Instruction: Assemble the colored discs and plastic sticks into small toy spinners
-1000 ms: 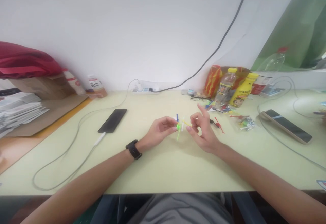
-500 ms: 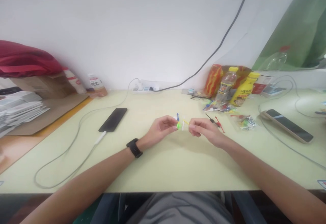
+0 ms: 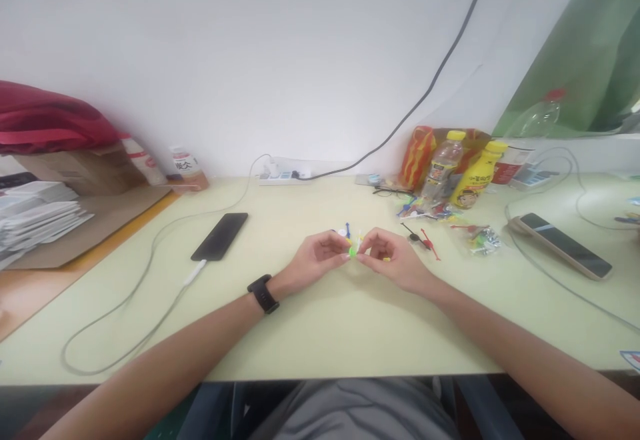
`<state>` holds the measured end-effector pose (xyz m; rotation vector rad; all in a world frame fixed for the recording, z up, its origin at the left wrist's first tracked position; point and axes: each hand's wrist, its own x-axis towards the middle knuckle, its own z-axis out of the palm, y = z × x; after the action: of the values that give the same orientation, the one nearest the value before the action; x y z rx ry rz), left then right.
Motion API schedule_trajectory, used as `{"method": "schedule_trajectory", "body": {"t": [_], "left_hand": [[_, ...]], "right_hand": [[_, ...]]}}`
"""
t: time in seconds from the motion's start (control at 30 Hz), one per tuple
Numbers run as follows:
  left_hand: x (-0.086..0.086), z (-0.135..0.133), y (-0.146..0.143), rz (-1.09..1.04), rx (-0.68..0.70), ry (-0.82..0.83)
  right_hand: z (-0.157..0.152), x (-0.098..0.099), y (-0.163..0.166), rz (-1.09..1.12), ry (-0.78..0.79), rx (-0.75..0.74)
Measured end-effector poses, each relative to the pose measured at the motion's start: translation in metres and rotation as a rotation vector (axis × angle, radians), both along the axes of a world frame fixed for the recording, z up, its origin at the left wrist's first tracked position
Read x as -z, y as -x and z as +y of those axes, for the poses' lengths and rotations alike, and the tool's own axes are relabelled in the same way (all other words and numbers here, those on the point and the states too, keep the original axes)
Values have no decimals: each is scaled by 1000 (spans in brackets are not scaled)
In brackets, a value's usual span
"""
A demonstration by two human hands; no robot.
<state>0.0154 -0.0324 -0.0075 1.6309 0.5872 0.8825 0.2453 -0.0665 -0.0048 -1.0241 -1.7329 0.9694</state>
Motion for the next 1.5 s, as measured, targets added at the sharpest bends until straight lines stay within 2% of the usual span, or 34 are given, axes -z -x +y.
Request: {"method": "schedule_trajectory", "body": {"t": [0.17,0.3,0.4,0.47,0.57,0.6,0.7,0.87,1.23,1.3,1.43,1.5], "left_hand": [[0,0,0,8,-7,-1],[1,2,0,-28,-33,19],[3,3,1,-42,-70,22],[3,3,1,-35,-85,16],[3,3,1,-21,-99,6],[3,3,1,-19,-103,3],[2,3,1,-13,-99,2],[1,2,1,-22,-68,1],[0,1,1,-1,-42,7],[0,1,1,-4,-34,15],[0,1,0,-19,-36,40],[0,0,0,-24,-33,50]], "right_hand": [[-3,-4,1,48,-11,1],[-3,-5,4,179,130,9],[-1,-6,1,275,264,75],[0,-8,-5,260,391,-57],[1,-13,-16,184,508,-447],[0,-14,-19,187,514,-507],[-1,-17,-18,283,504,-408],[-2,-14,-8,299,426,-275],[0,-13,-10,256,369,-248],[-1,-12,-9,207,283,-207],[-6,-6,-6,34,-60,-13],[-8,-3,-6,-21,-167,46]]}}
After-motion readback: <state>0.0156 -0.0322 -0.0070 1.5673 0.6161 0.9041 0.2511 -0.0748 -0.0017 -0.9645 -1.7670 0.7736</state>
